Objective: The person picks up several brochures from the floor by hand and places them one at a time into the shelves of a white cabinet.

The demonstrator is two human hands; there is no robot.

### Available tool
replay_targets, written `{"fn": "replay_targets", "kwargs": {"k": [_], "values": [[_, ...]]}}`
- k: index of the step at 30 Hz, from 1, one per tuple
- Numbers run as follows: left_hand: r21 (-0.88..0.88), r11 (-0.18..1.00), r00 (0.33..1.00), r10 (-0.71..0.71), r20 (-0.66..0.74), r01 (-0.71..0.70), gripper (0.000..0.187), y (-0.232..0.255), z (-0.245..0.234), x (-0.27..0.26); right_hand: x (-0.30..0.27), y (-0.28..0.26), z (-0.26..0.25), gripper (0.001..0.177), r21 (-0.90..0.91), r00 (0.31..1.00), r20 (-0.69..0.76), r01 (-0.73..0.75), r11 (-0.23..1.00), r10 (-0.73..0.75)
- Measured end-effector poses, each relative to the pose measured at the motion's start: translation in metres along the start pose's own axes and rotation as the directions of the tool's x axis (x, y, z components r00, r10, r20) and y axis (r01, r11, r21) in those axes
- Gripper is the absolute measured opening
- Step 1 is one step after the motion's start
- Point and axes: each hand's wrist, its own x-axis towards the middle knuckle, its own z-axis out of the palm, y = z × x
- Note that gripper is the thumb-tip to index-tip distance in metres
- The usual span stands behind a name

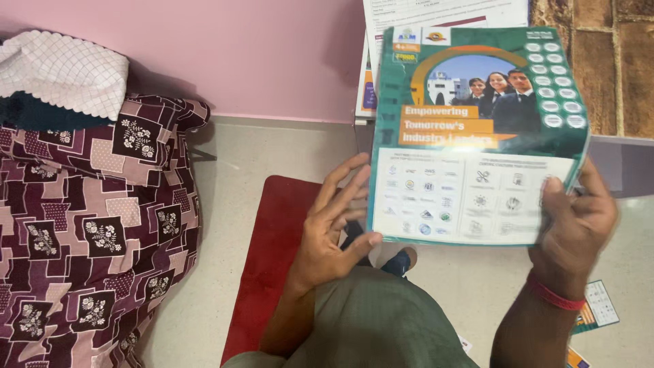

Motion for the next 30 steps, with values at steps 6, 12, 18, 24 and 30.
{"fn": "replay_targets", "kwargs": {"k": [6, 12, 18, 24, 30], "values": [[0.328, 0.944, 0.993, 0.078, -0.09, -0.045, 0.074, -0.018, -0.048, 0.054, -0.014, -0.009, -0.002, 0.038, -0.018, 0.979, -0.192, 0.065, 0.998, -0.067], [0.546, 0.838, 0.995, 0.045, -0.091, 0.012, 0.093, -0.108, -0.075, 0.174, 0.003, 0.001, 0.014, 0.037, -0.142, 0.97, -0.215, 0.08, 0.987, -0.11], [0.713, 0.701, 0.996, -0.062, 0.068, -0.005, 0.117, -0.15, -0.054, 0.211, 0.031, 0.002, 0.034, 0.036, -0.218, 0.973, -0.194, 0.081, 0.973, -0.124], [0.634, 0.773, 0.988, -0.074, 0.138, -0.031, 0.117, -0.146, -0.059, 0.211, 0.059, -0.003, 0.023, 0.035, -0.277, 0.981, -0.106, 0.126, 0.953, -0.16], [0.581, 0.814, 0.979, -0.096, 0.177, -0.026, 0.115, -0.127, -0.061, 0.217, 0.097, -0.016, 0.022, 0.035, -0.349, 0.983, 0.046, 0.181, 0.92, -0.176]]}}
